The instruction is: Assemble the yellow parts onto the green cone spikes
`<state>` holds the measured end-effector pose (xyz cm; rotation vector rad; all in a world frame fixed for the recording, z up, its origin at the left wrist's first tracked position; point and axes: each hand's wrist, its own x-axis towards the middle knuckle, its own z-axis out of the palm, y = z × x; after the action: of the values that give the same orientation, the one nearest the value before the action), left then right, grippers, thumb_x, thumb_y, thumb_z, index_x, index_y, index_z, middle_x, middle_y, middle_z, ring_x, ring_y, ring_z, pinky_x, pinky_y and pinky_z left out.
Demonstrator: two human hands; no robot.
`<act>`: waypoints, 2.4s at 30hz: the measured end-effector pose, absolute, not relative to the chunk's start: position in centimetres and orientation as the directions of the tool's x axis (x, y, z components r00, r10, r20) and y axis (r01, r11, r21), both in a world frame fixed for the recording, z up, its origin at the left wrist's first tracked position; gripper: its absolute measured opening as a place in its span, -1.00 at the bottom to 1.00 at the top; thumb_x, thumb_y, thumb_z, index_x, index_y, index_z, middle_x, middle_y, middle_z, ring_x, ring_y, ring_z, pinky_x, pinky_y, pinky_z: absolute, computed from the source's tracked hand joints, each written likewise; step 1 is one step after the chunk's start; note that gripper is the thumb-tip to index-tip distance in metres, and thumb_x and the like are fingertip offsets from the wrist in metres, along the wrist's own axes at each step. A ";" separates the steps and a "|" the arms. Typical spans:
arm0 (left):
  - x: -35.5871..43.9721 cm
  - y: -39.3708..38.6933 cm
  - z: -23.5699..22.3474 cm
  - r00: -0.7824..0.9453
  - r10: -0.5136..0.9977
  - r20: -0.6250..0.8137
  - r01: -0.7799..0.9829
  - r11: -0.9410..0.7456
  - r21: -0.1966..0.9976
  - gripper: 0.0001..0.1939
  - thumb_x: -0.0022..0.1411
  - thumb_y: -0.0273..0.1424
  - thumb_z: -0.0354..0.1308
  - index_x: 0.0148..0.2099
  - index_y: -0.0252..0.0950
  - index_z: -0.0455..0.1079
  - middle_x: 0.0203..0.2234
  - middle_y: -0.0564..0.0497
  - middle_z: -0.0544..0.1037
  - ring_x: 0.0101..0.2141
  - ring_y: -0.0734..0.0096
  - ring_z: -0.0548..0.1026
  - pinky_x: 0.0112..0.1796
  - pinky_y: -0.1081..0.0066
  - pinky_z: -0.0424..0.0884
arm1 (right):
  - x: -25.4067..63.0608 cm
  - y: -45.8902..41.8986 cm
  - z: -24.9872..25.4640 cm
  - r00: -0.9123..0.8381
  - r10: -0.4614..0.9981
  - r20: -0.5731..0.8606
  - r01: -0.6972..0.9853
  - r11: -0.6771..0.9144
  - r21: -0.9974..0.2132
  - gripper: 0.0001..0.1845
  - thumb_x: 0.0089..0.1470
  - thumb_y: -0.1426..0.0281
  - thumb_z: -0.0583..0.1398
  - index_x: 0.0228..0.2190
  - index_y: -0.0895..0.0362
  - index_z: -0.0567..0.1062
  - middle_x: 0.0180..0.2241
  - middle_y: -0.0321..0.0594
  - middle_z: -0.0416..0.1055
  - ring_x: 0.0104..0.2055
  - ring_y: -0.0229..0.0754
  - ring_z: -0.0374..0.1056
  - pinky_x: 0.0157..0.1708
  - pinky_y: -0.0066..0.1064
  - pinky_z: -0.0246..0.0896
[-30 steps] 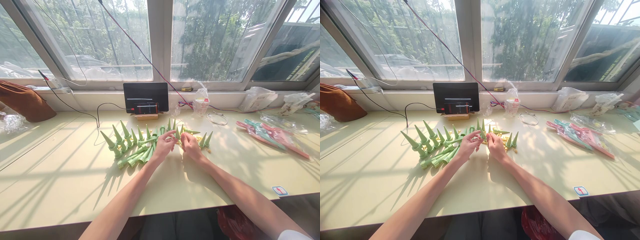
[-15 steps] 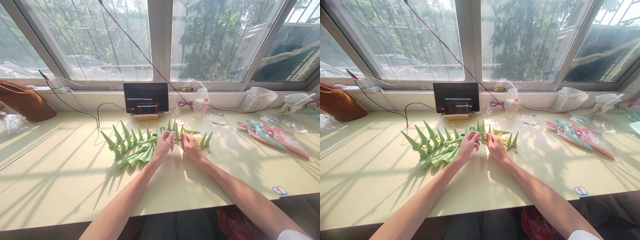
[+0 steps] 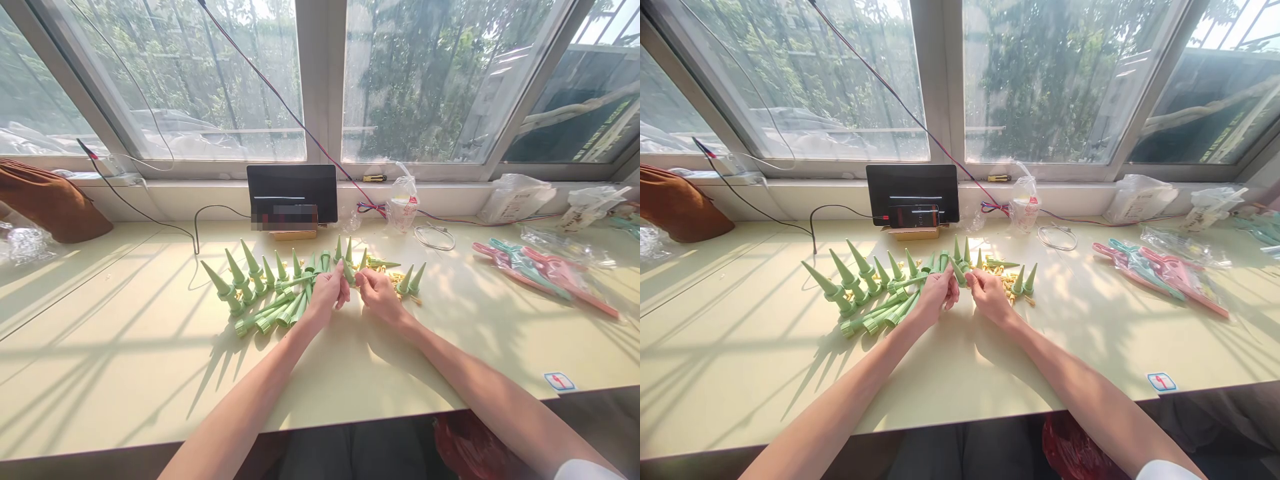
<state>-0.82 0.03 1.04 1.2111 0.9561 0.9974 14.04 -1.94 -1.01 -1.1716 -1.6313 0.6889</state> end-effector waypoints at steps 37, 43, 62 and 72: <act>-1.3 0.0 2.1 0.350 0.904 -0.245 -0.103 0.297 0.949 -0.51 0.18 -0.04 0.10 -0.52 -0.38 0.46 -0.67 -0.02 0.45 -0.80 0.68 0.10 -0.68 0.46 -0.03 | 14.0 -2.3 -0.6 -0.088 0.926 0.367 0.339 0.374 -0.863 -0.54 0.27 0.04 0.02 -0.53 0.07 0.23 -0.71 -0.39 0.14 -0.64 -0.27 0.09 -0.59 -0.42 0.00; -1.3 -0.1 2.3 0.358 0.909 -0.213 -0.104 0.266 0.958 -0.60 0.16 -0.16 0.08 -0.50 -0.38 0.47 -0.65 -0.04 0.47 -0.80 0.68 0.10 -0.68 0.46 -0.06 | 14.1 -2.3 -0.6 -0.094 0.925 0.368 0.347 0.377 -0.859 -0.55 0.27 0.03 0.01 -0.51 0.07 0.25 -0.71 -0.40 0.14 -0.65 -0.28 0.07 -0.60 -0.42 0.00; -1.2 0.0 2.2 0.349 0.926 -0.142 -0.086 0.182 0.980 -0.56 0.18 -0.12 0.11 -0.56 -0.36 0.40 -0.66 -0.02 0.43 -0.76 0.66 0.13 -0.64 0.45 0.05 | 14.1 -2.2 -0.7 -0.100 0.927 0.362 0.332 0.374 -0.866 -0.56 0.27 0.02 0.01 -0.48 0.07 0.25 -0.70 -0.41 0.14 -0.66 -0.29 0.09 -0.60 -0.43 0.00; -1.2 0.0 2.3 0.370 0.920 -0.127 -0.085 0.170 0.982 -0.55 0.19 -0.10 0.11 -0.55 -0.37 0.39 -0.68 0.02 0.38 -0.76 0.66 0.13 -0.63 0.44 0.04 | 14.1 -2.3 -0.6 -0.081 0.933 0.351 0.334 0.357 -0.872 -0.57 0.28 0.05 0.00 -0.49 0.07 0.26 -0.70 -0.41 0.14 -0.65 -0.28 0.07 -0.60 -0.42 0.01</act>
<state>-1.21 -0.03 2.27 1.1697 0.9220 0.8813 14.07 -2.30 -0.64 -1.1573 -1.6242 0.7539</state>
